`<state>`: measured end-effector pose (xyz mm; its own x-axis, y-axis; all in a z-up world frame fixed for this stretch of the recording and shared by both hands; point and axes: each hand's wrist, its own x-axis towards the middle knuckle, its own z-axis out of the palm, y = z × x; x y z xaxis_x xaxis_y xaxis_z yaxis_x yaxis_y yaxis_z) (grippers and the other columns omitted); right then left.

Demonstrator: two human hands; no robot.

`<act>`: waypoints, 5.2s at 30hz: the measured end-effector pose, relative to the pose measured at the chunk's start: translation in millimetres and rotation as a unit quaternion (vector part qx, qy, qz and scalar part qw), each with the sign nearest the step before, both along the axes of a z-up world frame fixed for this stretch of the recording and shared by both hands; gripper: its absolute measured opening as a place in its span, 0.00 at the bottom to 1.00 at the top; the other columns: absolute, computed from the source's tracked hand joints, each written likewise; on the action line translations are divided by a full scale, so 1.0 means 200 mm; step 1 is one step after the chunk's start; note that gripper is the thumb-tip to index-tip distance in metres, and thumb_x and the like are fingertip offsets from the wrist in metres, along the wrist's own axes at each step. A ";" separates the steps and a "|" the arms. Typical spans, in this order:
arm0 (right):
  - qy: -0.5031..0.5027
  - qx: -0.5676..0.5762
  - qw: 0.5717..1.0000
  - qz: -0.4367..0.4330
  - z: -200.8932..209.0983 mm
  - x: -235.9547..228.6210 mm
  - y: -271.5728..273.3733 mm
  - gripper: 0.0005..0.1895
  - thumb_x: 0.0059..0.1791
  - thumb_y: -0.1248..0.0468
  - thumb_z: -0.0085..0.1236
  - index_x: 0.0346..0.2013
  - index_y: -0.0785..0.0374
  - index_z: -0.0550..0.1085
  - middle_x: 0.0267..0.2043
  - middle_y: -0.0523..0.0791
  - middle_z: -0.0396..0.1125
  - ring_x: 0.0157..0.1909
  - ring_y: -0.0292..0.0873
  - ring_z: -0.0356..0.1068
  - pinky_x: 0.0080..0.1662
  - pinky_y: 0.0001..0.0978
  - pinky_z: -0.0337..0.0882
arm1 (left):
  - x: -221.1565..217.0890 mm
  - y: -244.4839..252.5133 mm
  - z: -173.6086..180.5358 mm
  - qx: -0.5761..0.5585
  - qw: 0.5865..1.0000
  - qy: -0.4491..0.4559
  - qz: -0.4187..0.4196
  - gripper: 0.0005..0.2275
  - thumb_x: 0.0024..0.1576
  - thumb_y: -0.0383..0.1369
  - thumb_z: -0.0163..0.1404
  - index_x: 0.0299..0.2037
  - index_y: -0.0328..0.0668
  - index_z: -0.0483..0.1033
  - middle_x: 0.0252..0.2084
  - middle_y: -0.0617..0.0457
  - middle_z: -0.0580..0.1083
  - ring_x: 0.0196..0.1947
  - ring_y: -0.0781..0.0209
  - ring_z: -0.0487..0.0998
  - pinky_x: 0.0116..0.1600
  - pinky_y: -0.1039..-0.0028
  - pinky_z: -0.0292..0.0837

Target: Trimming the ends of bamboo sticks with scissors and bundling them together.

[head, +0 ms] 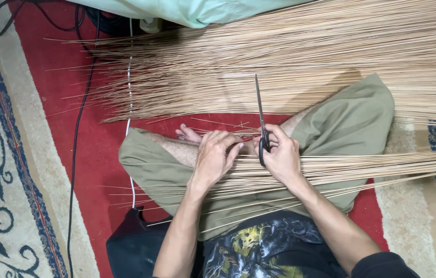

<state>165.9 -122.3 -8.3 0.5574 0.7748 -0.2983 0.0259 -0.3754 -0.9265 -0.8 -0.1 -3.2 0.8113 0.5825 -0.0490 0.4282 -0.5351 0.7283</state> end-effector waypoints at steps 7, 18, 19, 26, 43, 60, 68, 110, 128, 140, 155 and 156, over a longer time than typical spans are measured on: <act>-0.038 -0.022 0.999 0.016 -0.01 0.00 0.00 0.21 0.42 0.70 0.64 0.50 0.62 0.76 0.35 0.51 0.78 0.34 0.40 0.78 0.31 0.24 0.73 | -0.01 0.00 -0.01 -0.011 1.000 0.014 0.011 0.07 0.62 0.37 0.53 0.45 0.51 0.82 0.39 0.53 0.80 0.46 0.53 0.80 0.59 0.59 0.69; -0.031 -0.013 0.999 0.012 0.07 -0.03 -0.02 0.20 0.44 0.68 0.66 0.51 0.61 0.77 0.32 0.47 0.77 0.31 0.32 0.73 0.27 0.12 0.67 | -0.10 -0.01 0.06 -0.009 1.000 -0.001 0.008 0.07 0.62 0.36 0.52 0.45 0.51 0.82 0.37 0.54 0.78 0.45 0.54 0.80 0.59 0.62 0.69; -0.032 -0.012 0.999 0.014 0.10 -0.03 -0.01 0.20 0.44 0.68 0.66 0.51 0.61 0.77 0.32 0.47 0.77 0.31 0.32 0.73 0.27 0.12 0.67 | -0.12 -0.01 0.07 -0.009 1.000 -0.002 0.010 0.07 0.62 0.36 0.52 0.45 0.51 0.82 0.37 0.54 0.78 0.45 0.54 0.80 0.59 0.62 0.69; 0.008 -0.020 0.999 0.050 0.28 -0.12 -0.04 0.19 0.43 0.69 0.67 0.49 0.61 0.77 0.29 0.48 0.77 0.24 0.31 0.68 0.25 0.14 0.64 | -0.28 -0.03 0.19 0.010 0.998 -0.042 0.039 0.08 0.64 0.36 0.51 0.48 0.49 0.81 0.41 0.52 0.79 0.48 0.51 0.80 0.60 0.59 0.69; 0.103 -0.064 0.984 0.128 0.27 -0.46 -0.18 0.21 0.43 0.70 0.68 0.50 0.65 0.77 0.26 0.48 0.76 0.24 0.32 0.68 0.26 0.15 0.65 | -0.69 -0.06 0.17 -0.020 0.992 -0.086 0.090 0.11 0.57 0.32 0.58 0.49 0.45 0.79 0.39 0.50 0.78 0.47 0.47 0.79 0.53 0.58 0.72; 0.204 -0.174 0.953 0.141 0.35 -0.63 -0.27 0.21 0.43 0.70 0.68 0.50 0.66 0.75 0.24 0.47 0.74 0.21 0.40 0.73 0.24 0.28 0.70 | -0.75 -0.05 0.15 -0.032 0.993 -0.093 0.068 0.04 0.51 0.30 0.57 0.31 0.39 0.84 0.40 0.57 0.77 0.47 0.61 0.73 0.64 0.67 0.64; 0.218 -0.176 0.944 0.172 0.42 -0.71 -0.30 0.21 0.43 0.69 0.67 0.50 0.67 0.75 0.24 0.48 0.74 0.20 0.40 0.72 0.23 0.26 0.69 | -0.75 -0.05 0.12 -0.027 0.992 -0.106 0.068 0.04 0.51 0.30 0.57 0.31 0.41 0.85 0.39 0.58 0.77 0.45 0.62 0.73 0.63 0.67 0.64; 0.179 -0.294 0.906 0.245 0.47 -0.93 -0.27 0.23 0.49 0.54 0.58 0.56 0.60 0.69 0.32 0.45 0.75 0.31 0.39 0.78 0.36 0.31 0.76 | -0.76 -0.06 0.06 0.016 0.971 -0.213 0.105 0.02 0.51 0.27 0.59 0.32 0.41 0.83 0.32 0.58 0.78 0.36 0.62 0.75 0.55 0.70 0.69; 0.182 -0.249 0.928 0.211 0.37 -1.00 -0.18 0.25 0.51 0.53 0.52 0.60 0.61 0.64 0.34 0.47 0.73 0.36 0.42 0.77 0.42 0.36 0.77 | -0.76 -0.05 0.09 0.010 0.970 -0.219 0.105 0.02 0.50 0.26 0.58 0.32 0.40 0.83 0.31 0.57 0.78 0.36 0.62 0.75 0.54 0.70 0.69; 0.179 -0.239 0.934 0.195 0.35 -1.00 -0.17 0.27 0.52 0.50 0.47 0.60 0.62 0.64 0.34 0.47 0.73 0.35 0.42 0.76 0.41 0.35 0.76 | -0.76 -0.05 0.09 0.008 0.972 -0.216 0.098 0.03 0.50 0.25 0.57 0.31 0.40 0.82 0.31 0.57 0.78 0.37 0.62 0.75 0.56 0.70 0.68; 0.145 -0.252 0.930 0.224 0.34 -1.00 -0.17 0.26 0.53 0.46 0.44 0.58 0.58 0.64 0.32 0.43 0.71 0.34 0.40 0.76 0.40 0.37 0.77 | -0.75 -0.05 0.09 0.019 0.973 -0.210 0.095 0.03 0.49 0.25 0.57 0.31 0.40 0.83 0.31 0.58 0.78 0.37 0.62 0.75 0.55 0.71 0.68; 0.148 -0.259 0.929 0.219 0.34 -1.00 -0.17 0.25 0.52 0.46 0.45 0.58 0.57 0.65 0.32 0.43 0.71 0.34 0.40 0.76 0.40 0.37 0.77 | -0.75 -0.05 0.09 0.018 0.974 -0.207 0.095 0.03 0.49 0.25 0.57 0.31 0.39 0.83 0.32 0.58 0.78 0.37 0.62 0.75 0.55 0.70 0.68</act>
